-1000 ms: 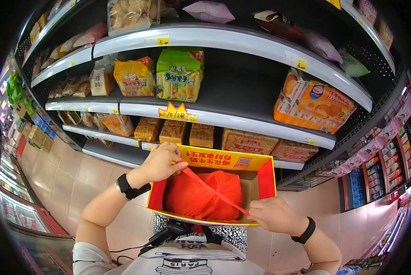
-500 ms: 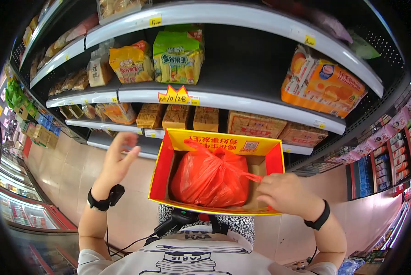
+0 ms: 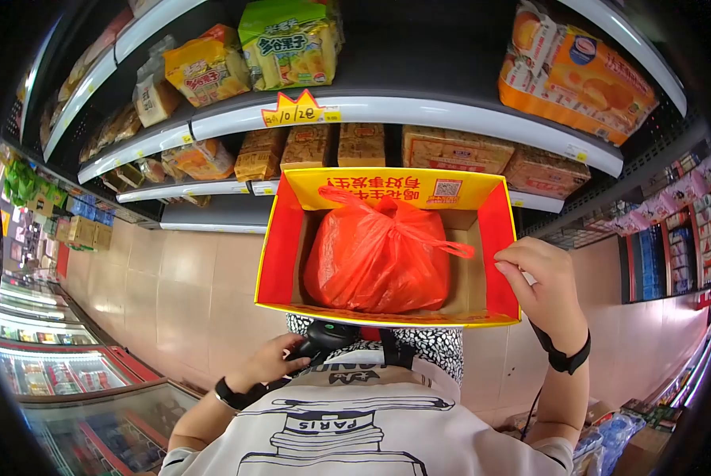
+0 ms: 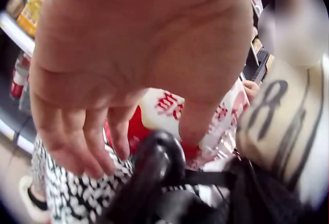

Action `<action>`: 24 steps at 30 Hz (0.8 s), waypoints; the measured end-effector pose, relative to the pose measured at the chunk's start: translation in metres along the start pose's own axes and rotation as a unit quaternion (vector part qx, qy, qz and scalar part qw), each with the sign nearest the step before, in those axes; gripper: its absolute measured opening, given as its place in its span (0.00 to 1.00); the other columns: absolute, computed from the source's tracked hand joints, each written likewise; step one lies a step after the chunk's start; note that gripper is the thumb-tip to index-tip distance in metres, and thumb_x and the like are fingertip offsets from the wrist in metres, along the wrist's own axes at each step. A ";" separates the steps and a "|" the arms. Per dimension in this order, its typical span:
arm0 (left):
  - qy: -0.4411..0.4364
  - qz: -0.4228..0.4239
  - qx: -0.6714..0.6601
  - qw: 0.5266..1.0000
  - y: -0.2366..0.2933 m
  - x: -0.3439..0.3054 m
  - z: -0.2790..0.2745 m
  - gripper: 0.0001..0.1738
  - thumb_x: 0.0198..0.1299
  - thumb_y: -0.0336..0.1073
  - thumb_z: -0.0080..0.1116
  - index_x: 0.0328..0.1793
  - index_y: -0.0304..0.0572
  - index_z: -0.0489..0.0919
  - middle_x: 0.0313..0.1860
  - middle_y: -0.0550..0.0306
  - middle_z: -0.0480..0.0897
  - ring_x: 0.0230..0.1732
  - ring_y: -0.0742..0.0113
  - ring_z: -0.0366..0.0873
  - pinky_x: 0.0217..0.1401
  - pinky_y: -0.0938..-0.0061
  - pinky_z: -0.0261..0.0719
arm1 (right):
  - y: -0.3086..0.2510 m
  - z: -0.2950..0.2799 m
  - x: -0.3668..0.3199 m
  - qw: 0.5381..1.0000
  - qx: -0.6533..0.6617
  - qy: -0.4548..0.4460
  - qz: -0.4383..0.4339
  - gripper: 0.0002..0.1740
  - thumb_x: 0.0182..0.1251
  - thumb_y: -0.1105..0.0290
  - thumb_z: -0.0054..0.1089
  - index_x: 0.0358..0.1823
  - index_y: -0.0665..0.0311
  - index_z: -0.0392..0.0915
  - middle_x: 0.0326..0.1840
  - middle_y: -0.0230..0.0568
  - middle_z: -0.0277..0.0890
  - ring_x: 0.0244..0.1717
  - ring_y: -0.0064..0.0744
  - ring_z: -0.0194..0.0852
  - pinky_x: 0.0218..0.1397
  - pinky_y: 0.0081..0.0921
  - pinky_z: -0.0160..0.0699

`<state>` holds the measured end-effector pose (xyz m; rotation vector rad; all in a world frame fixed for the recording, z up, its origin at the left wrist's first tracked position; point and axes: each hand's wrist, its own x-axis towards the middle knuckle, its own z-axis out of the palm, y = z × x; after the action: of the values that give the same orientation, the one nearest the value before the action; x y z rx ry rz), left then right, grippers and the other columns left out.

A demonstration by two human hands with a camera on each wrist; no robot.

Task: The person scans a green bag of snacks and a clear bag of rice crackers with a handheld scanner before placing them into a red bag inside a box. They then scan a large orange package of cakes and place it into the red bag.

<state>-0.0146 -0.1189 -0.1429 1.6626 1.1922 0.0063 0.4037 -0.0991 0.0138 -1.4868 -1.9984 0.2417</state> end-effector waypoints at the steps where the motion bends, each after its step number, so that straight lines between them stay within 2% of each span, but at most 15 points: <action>1: 0.031 -0.017 0.034 0.999 0.002 0.001 0.007 0.26 0.52 0.49 0.63 0.50 0.37 0.75 0.44 0.45 0.78 0.44 0.52 0.77 0.48 0.67 0.74 | 0.001 0.001 -0.004 1.000 -0.001 -0.003 0.008 0.04 0.50 0.80 0.60 0.29 0.70 0.76 0.27 0.45 0.75 0.29 0.43 0.75 0.32 0.28 0.72; 2: 0.063 -0.034 0.069 0.995 0.004 0.002 0.012 0.26 0.51 0.48 0.64 0.49 0.37 0.75 0.44 0.43 0.78 0.44 0.49 0.76 0.48 0.66 0.74 | 0.003 0.001 -0.006 1.000 -0.001 -0.007 0.015 0.04 0.50 0.80 0.60 0.28 0.70 0.76 0.27 0.45 0.75 0.29 0.42 0.75 0.32 0.28 0.72; 6: 0.075 -0.093 0.047 0.992 0.015 0.009 0.010 0.27 0.49 0.42 0.66 0.52 0.35 0.73 0.41 0.41 0.78 0.43 0.50 0.76 0.45 0.66 0.74 | 0.008 0.002 -0.013 0.999 0.011 0.017 0.041 0.04 0.51 0.80 0.59 0.29 0.70 0.75 0.27 0.45 0.75 0.28 0.42 0.75 0.31 0.28 0.72; 9: 0.034 -0.039 0.122 0.991 0.001 0.011 0.007 0.26 0.47 0.39 0.66 0.51 0.35 0.74 0.41 0.42 0.78 0.42 0.52 0.77 0.45 0.66 0.74 | 0.010 0.001 -0.017 0.998 0.035 0.036 0.044 0.03 0.51 0.80 0.59 0.29 0.70 0.75 0.26 0.44 0.75 0.28 0.41 0.74 0.31 0.27 0.71; 11: 0.003 -0.083 0.056 0.995 -0.001 0.009 -0.001 0.26 0.42 0.39 0.65 0.49 0.36 0.75 0.44 0.40 0.77 0.46 0.49 0.76 0.51 0.64 0.72 | 0.008 0.001 -0.015 0.998 0.033 0.018 0.041 0.03 0.52 0.80 0.59 0.29 0.70 0.75 0.27 0.44 0.75 0.28 0.41 0.74 0.30 0.27 0.70; 12: 0.015 -0.075 0.058 0.995 0.002 0.008 -0.002 0.25 0.44 0.36 0.65 0.50 0.36 0.74 0.39 0.44 0.79 0.38 0.55 0.78 0.42 0.66 0.77 | 0.008 0.002 -0.015 0.998 0.037 0.022 0.046 0.02 0.52 0.78 0.59 0.28 0.69 0.75 0.27 0.44 0.75 0.28 0.42 0.74 0.30 0.29 0.70; 13: 0.013 -0.070 0.069 0.995 0.001 0.007 -0.006 0.25 0.44 0.36 0.65 0.50 0.36 0.74 0.39 0.44 0.79 0.38 0.55 0.78 0.42 0.66 0.77 | 0.009 0.001 -0.015 0.997 0.037 0.033 0.050 0.02 0.52 0.78 0.59 0.28 0.69 0.75 0.27 0.44 0.75 0.28 0.42 0.74 0.30 0.29 0.70; 15: -0.009 -0.092 -0.027 0.995 -0.004 0.003 -0.013 0.22 0.47 0.33 0.62 0.50 0.36 0.74 0.32 0.51 0.79 0.29 0.64 0.78 0.27 0.72 0.78 | 0.007 0.000 -0.016 0.999 0.025 0.026 0.041 0.02 0.53 0.77 0.58 0.28 0.68 0.75 0.26 0.43 0.74 0.28 0.43 0.73 0.30 0.30 0.70; 16: -0.009 -0.103 -0.064 0.993 -0.003 -0.004 -0.018 0.19 0.49 0.31 0.60 0.49 0.36 0.74 0.29 0.57 0.79 0.23 0.73 0.75 0.16 0.79 0.73 | 0.008 -0.002 -0.018 0.998 0.022 0.034 0.047 0.02 0.53 0.77 0.58 0.28 0.68 0.75 0.26 0.43 0.74 0.28 0.43 0.73 0.30 0.30 0.70; 17: -0.030 -0.145 -0.133 0.980 -0.010 -0.012 -0.025 0.19 0.49 0.31 0.61 0.49 0.38 0.73 0.32 0.57 0.79 0.25 0.74 0.75 0.19 0.78 0.75 | 0.008 -0.003 -0.018 0.998 0.032 0.019 0.050 0.03 0.53 0.76 0.58 0.27 0.68 0.75 0.26 0.43 0.74 0.28 0.43 0.73 0.31 0.31 0.70; 18: -0.041 -0.132 -0.191 0.972 -0.025 -0.021 -0.033 0.19 0.49 0.31 0.60 0.49 0.38 0.73 0.32 0.56 0.80 0.27 0.74 0.76 0.23 0.78 0.76 | 0.009 -0.005 -0.017 0.998 0.041 0.005 0.051 0.03 0.54 0.75 0.58 0.27 0.68 0.75 0.26 0.43 0.74 0.28 0.43 0.73 0.31 0.31 0.70; 19: -0.041 -0.144 -0.229 0.962 -0.014 -0.036 -0.046 0.18 0.50 0.29 0.60 0.49 0.37 0.72 0.33 0.56 0.80 0.31 0.72 0.78 0.30 0.77 0.77 | 0.010 -0.007 -0.017 0.998 0.038 0.012 0.054 0.03 0.54 0.75 0.58 0.27 0.68 0.75 0.26 0.43 0.74 0.28 0.43 0.73 0.31 0.31 0.70; 21: -0.016 -0.155 -0.255 0.954 -0.012 -0.068 -0.075 0.17 0.50 0.27 0.61 0.47 0.37 0.73 0.33 0.56 0.81 0.34 0.69 0.79 0.39 0.76 0.77 | 0.011 -0.014 -0.012 0.997 0.057 -0.023 0.037 0.04 0.54 0.74 0.58 0.28 0.67 0.75 0.26 0.43 0.74 0.29 0.44 0.73 0.31 0.32 0.70; 22: 0.024 -0.151 -0.274 0.949 -0.024 -0.084 -0.087 0.15 0.48 0.26 0.62 0.43 0.37 0.75 0.32 0.57 0.81 0.34 0.68 0.79 0.38 0.74 0.77 | 0.011 -0.017 -0.007 0.998 0.055 -0.019 0.035 0.04 0.54 0.74 0.58 0.28 0.67 0.75 0.26 0.43 0.74 0.29 0.44 0.73 0.31 0.32 0.70; 24: 0.184 -0.142 -0.329 0.915 -0.006 -0.109 -0.110 0.14 0.41 0.24 0.62 0.37 0.37 0.76 0.27 0.57 0.79 0.32 0.67 0.78 0.37 0.73 0.76 | 0.010 -0.025 0.010 0.998 0.031 -0.049 -0.007 0.05 0.54 0.72 0.58 0.29 0.66 0.76 0.27 0.43 0.75 0.30 0.44 0.73 0.32 0.33 0.70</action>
<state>-0.1313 -0.1154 -0.0414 0.9033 1.4964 0.5072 0.4247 -0.0920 0.0316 -1.4469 -2.0579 0.3731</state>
